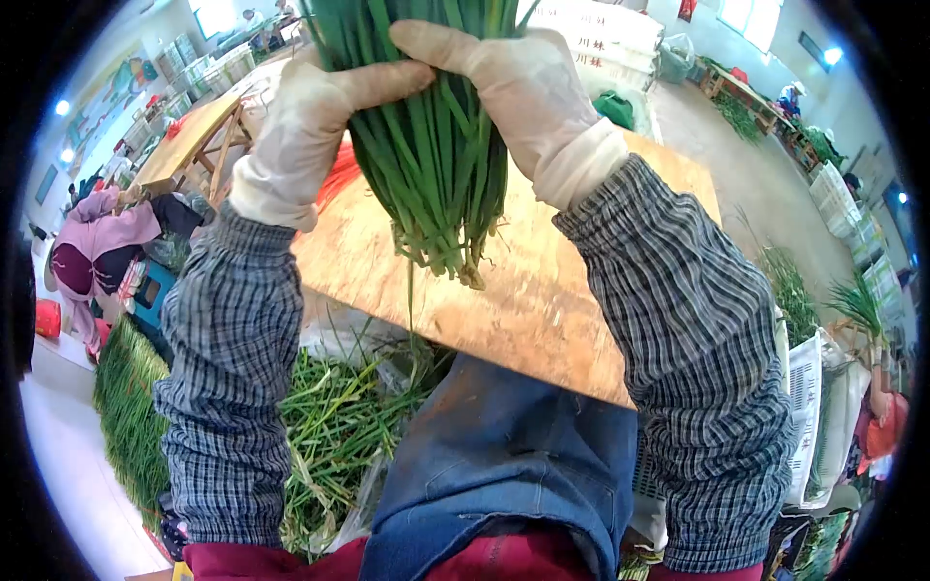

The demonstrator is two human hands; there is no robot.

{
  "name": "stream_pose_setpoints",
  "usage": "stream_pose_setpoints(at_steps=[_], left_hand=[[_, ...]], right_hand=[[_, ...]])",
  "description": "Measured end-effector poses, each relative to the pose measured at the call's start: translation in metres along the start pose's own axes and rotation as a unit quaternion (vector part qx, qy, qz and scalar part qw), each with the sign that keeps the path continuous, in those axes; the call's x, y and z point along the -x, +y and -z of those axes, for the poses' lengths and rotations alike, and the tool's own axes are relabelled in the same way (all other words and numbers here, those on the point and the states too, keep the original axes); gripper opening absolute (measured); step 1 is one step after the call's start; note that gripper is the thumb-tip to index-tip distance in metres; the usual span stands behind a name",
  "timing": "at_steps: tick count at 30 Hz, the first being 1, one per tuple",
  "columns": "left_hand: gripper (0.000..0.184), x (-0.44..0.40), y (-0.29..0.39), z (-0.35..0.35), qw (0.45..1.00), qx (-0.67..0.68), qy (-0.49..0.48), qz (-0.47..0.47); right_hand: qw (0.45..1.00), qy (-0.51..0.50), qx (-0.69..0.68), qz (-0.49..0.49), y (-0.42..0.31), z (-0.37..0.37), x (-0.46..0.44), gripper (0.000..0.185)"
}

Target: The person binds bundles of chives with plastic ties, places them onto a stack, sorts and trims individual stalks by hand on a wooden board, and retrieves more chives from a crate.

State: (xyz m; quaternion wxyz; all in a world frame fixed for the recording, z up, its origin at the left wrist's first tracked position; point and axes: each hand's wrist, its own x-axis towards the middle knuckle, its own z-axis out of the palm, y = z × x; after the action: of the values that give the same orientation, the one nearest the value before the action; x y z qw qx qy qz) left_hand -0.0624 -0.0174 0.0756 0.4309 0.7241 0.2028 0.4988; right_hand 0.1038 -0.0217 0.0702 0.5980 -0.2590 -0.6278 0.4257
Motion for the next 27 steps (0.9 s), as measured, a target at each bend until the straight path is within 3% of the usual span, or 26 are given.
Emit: stream_pose_setpoints(at_steps=[3,4,7,12,16,17,20,22,23,25,27], left_hand=[[0.031,-0.025,-0.03,0.001,0.998,0.056,-0.026,-0.033],[0.036,-0.029,-0.03,0.001,0.998,0.06,-0.037,-0.002],[0.042,-0.047,-0.043,-0.003,0.999,0.04,0.016,0.009],[0.043,-0.066,-0.027,-0.002,0.998,0.024,0.053,0.023],[0.03,-0.076,-0.023,-0.01,0.995,0.07,0.071,-0.002],[0.026,-0.077,-0.024,-0.011,0.996,0.006,0.085,-0.012],[0.041,-0.082,-0.035,-0.011,0.986,-0.13,0.098,-0.041],[0.032,-0.08,-0.031,-0.016,0.971,-0.196,0.11,-0.077],[0.032,-0.078,-0.028,-0.017,0.961,-0.238,0.122,-0.072],[0.033,-0.073,-0.028,-0.019,0.957,-0.251,0.136,-0.047],[0.044,-0.061,-0.019,-0.013,0.958,-0.275,0.073,-0.02]], right_hand=[[0.997,-0.005,0.062,-0.034,0.004,0.018,-0.009,0.042],[0.995,-0.006,0.086,-0.051,0.004,0.022,-0.013,0.044],[0.999,0.006,-0.009,-0.048,0.021,0.029,-0.033,0.037],[0.999,-0.014,-0.018,-0.048,-0.005,0.03,-0.054,0.039],[1.0,-0.025,-0.009,-0.015,-0.018,0.022,-0.068,0.045],[0.999,-0.035,0.001,0.002,-0.021,0.02,-0.072,0.046],[0.993,-0.028,0.109,0.036,-0.03,0.011,-0.078,0.049],[0.986,-0.028,0.159,0.049,-0.035,0.006,-0.082,0.049],[0.98,-0.005,0.192,0.055,-0.035,0.003,-0.086,0.036],[0.99,0.012,0.138,-0.01,-0.039,0.001,-0.089,0.027],[0.994,0.013,0.1,-0.032,-0.031,0.011,-0.103,0.021]])
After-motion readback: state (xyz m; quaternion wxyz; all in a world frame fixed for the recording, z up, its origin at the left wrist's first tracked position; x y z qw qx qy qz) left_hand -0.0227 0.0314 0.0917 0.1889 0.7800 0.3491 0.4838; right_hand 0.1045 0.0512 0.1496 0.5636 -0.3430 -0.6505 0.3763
